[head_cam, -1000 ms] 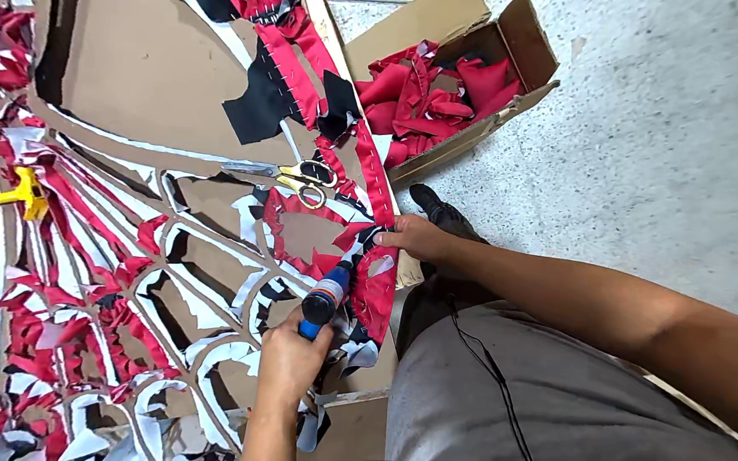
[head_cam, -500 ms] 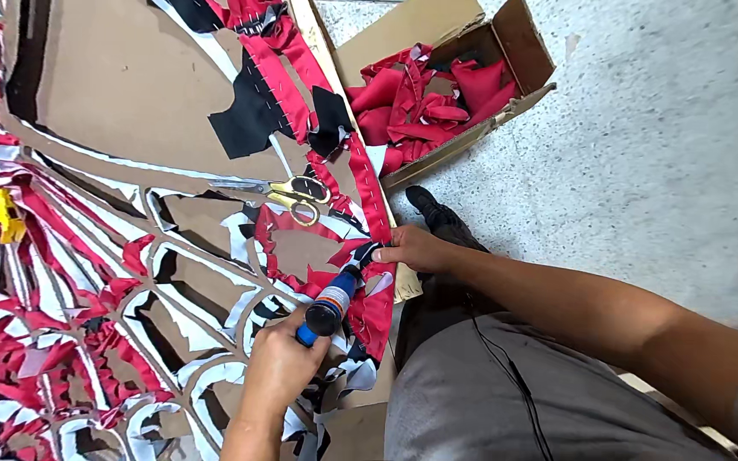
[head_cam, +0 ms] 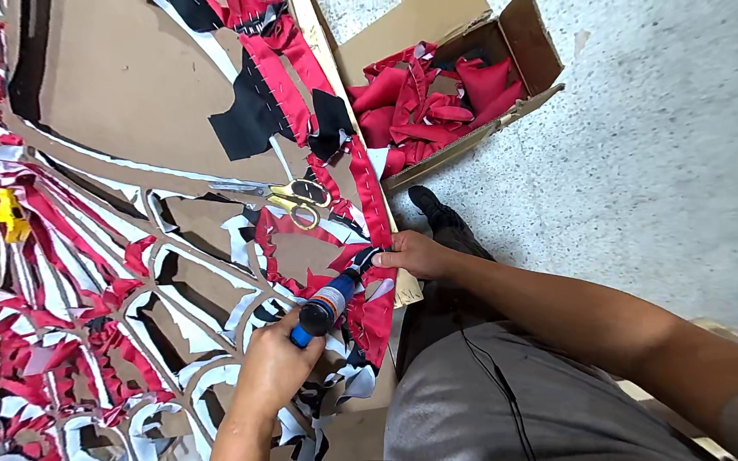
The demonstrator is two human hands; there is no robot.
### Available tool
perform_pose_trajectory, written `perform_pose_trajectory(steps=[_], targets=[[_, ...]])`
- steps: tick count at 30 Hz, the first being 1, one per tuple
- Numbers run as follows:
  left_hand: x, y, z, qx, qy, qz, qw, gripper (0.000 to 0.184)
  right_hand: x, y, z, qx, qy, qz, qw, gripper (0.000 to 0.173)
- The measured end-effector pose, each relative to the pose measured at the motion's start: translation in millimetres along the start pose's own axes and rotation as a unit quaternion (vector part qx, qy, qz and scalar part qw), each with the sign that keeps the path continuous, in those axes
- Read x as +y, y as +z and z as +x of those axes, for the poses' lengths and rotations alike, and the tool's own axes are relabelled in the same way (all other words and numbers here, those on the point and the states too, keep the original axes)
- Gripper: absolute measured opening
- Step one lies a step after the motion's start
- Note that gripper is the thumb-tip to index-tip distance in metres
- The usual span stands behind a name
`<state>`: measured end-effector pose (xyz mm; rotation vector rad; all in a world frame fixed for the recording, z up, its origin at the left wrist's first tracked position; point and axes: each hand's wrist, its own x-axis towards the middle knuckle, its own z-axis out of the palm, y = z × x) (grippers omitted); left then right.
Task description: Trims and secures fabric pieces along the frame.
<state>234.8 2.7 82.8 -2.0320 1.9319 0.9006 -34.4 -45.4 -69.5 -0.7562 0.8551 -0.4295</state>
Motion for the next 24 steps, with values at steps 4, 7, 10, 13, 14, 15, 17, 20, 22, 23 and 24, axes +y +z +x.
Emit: perform_pose_trajectory(steps=[4,7,10,13,14,15,17,20,22,23,24], targets=[[-2,-5,-10,0.052,-0.04,-0.032,0.997,0.042,-18,3,-1,0.094,0.054,-0.116,0.987,0.058],[3,-13,-12,0.062,-0.058,-0.024,0.996,0.045,-38,7,4,0.143,0.077,-0.189,0.968,0.075],[13,-13,-8,0.064,-0.013,0.01,0.998,0.043,-42,10,11,0.128,0.072,-0.239,0.96,0.063],[17,-5,-6,0.074,0.021,0.009,0.997,0.042,-33,3,10,0.065,0.061,-0.229,0.969,0.046],[17,-3,-5,0.076,0.032,0.008,0.997,0.041,-31,-1,9,0.035,0.053,-0.209,0.976,0.041],[18,-1,-3,0.076,0.043,0.008,0.996,0.041,-29,-7,8,0.005,0.045,-0.188,0.981,0.037],[21,1,1,0.072,0.059,0.009,0.996,0.039,-29,-16,9,-0.041,0.039,-0.161,0.985,0.032],[25,4,9,0.061,0.077,0.017,0.995,0.038,-34,-23,12,-0.083,0.024,-0.177,0.98,0.03],[29,4,12,0.054,0.08,0.029,0.995,0.038,-33,-25,15,-0.1,0.015,-0.2,0.975,0.031],[30,4,13,0.05,0.078,0.034,0.995,0.038,-33,-26,16,-0.102,0.011,-0.207,0.973,0.031],[32,5,14,0.047,0.077,0.038,0.995,0.038,-32,-28,17,-0.103,0.007,-0.213,0.972,0.03]])
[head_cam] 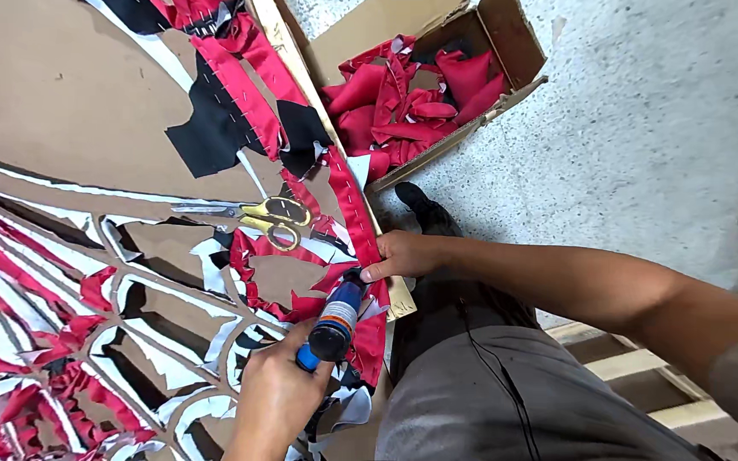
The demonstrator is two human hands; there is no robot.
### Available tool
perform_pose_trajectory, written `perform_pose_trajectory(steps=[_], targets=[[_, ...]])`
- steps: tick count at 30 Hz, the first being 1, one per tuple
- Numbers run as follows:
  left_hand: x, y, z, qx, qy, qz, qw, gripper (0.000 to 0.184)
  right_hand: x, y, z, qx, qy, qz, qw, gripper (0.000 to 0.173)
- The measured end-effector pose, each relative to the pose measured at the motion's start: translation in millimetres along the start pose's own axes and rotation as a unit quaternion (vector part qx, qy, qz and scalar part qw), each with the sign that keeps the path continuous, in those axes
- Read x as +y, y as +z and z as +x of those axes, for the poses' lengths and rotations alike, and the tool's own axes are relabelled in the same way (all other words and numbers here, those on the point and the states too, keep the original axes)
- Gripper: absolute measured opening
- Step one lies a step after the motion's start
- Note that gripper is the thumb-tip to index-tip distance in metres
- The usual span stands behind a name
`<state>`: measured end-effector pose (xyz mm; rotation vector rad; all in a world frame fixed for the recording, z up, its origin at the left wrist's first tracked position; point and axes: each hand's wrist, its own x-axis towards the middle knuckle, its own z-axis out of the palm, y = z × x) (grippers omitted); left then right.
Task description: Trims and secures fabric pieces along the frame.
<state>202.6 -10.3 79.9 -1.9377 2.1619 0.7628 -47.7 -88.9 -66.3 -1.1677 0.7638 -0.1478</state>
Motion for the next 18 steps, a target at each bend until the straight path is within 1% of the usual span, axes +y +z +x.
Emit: perform_pose_trajectory(steps=[5,9,12,14,18], targets=[[4,-3,3,-0.023,-0.012,0.007,1.0,0.042,2,1,3,0.017,-0.003,-0.014,1.0,0.028],[9,-4,10,-0.047,-0.031,0.006,0.998,0.042,12,1,7,0.028,-0.032,0.016,0.999,0.026],[16,-6,7,-0.066,-0.059,0.014,0.996,0.04,15,5,3,0.031,-0.031,0.028,0.999,0.027],[19,-3,4,-0.046,-0.053,0.011,0.997,0.042,10,8,-3,0.065,0.003,0.015,0.998,0.035],[17,5,-13,0.002,-0.037,0.007,0.999,0.046,-17,27,-9,0.195,0.12,-0.004,0.973,0.068]])
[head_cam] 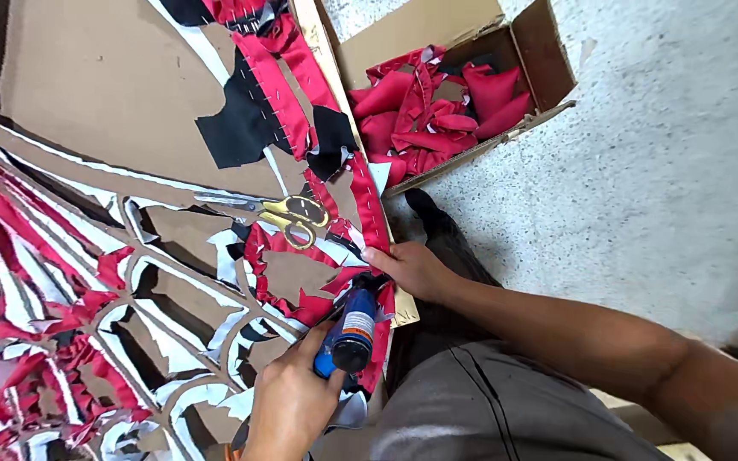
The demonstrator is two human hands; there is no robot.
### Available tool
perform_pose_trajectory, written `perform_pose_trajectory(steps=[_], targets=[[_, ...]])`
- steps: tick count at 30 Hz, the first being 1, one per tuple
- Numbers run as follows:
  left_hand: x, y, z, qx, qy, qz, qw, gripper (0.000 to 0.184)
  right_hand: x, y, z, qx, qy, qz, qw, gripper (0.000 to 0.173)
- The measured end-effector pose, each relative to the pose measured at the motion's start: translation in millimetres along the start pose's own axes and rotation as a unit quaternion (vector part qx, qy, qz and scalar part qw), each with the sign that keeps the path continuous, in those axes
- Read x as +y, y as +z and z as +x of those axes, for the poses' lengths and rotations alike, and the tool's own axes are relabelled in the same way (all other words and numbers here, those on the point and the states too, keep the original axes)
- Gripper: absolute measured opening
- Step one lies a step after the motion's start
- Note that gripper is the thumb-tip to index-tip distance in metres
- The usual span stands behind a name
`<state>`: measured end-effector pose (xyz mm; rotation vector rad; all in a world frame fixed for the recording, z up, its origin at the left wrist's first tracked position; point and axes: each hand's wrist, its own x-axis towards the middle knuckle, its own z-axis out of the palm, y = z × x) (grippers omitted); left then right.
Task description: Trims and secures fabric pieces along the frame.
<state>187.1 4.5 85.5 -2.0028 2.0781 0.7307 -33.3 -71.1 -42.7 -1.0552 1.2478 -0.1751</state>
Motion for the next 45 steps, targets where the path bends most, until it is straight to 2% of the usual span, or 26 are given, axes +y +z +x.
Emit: perform_pose_trajectory(steps=[2,4,9,12,17,19,22,24,28,34,43,45], targets=[[5,0,-14,0.013,-0.027,-0.019,0.999,0.046,-10,8,2,0.044,0.041,-0.014,0.998,0.071],[6,-6,-34,0.001,-0.069,-0.059,0.996,0.045,-13,12,1,0.045,0.05,-0.018,0.998,0.06],[-8,-9,-74,0.008,-0.123,-0.118,0.985,0.04,-1,6,-1,-0.057,0.013,0.039,0.998,0.043],[-13,-6,-81,0.017,-0.128,-0.118,0.985,0.041,2,-2,-2,-0.115,0.009,0.063,0.991,0.042],[-11,-7,-75,0.02,-0.12,-0.124,0.985,0.042,2,-10,3,-0.153,0.01,0.078,0.985,0.043],[-8,-9,-67,0.017,-0.111,-0.116,0.987,0.043,-2,-9,1,-0.12,0.011,0.041,0.992,0.045],[-6,-13,-55,0.022,-0.097,-0.11,0.989,0.047,-5,0,-1,-0.048,0.009,-0.015,0.999,0.059],[-6,-15,-52,0.025,-0.097,-0.122,0.988,0.046,-5,4,1,-0.059,0.005,0.008,0.998,0.061],[-10,-25,-53,0.023,-0.094,-0.15,0.984,0.041,-17,6,0,-0.151,-0.06,0.133,0.978,0.042],[-20,-41,-56,-0.013,-0.081,-0.178,0.981,0.038,-21,7,1,-0.153,-0.12,0.112,0.974,0.034],[-23,-69,-56,-0.044,-0.077,-0.189,0.978,0.043,-29,18,-11,-0.173,-0.177,0.225,0.942,0.017],[-21,-67,-55,-0.043,-0.077,-0.175,0.981,0.04,-29,13,-7,-0.193,-0.186,0.195,0.943,0.018]])
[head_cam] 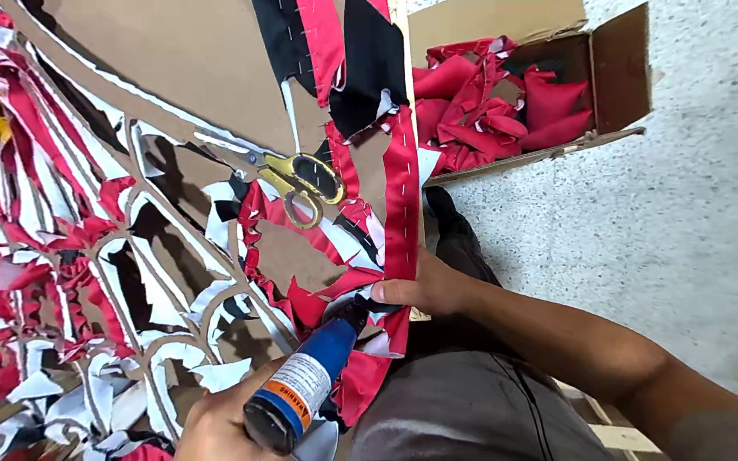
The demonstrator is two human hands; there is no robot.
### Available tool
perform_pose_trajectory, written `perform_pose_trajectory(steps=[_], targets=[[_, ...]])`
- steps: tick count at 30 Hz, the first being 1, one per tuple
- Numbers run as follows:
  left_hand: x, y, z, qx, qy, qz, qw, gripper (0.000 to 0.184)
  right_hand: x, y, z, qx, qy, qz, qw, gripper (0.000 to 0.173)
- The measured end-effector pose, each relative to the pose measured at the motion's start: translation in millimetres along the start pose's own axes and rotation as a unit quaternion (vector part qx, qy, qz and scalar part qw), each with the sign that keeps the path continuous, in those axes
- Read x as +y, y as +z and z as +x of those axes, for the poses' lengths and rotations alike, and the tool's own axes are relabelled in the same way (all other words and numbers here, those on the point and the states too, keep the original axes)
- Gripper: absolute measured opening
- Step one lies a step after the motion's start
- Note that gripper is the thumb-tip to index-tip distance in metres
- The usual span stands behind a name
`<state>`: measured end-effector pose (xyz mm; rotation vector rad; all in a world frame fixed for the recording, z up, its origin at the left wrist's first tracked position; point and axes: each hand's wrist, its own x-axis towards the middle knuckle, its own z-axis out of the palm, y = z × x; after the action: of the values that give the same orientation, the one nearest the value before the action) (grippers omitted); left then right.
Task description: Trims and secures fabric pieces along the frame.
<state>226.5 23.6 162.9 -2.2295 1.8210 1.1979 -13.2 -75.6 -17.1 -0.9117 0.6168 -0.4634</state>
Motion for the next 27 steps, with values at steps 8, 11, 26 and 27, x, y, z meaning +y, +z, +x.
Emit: perform_pose_trajectory(steps=[8,11,26,27], targets=[[-13,29,8,0.056,-0.024,0.066,0.996,0.043,17,-49,-5,-0.06,0.122,-0.109,0.985,0.03],[-14,30,12,0.07,-0.05,0.078,0.993,0.044,11,-28,-4,0.105,0.213,-0.149,0.96,0.063],[-12,43,42,0.041,0.013,0.108,0.993,0.041,37,-39,-7,0.044,0.154,-0.088,0.983,0.04],[-13,42,43,0.025,0.019,0.101,0.994,0.041,37,-42,-8,0.032,0.139,-0.079,0.987,0.038]])
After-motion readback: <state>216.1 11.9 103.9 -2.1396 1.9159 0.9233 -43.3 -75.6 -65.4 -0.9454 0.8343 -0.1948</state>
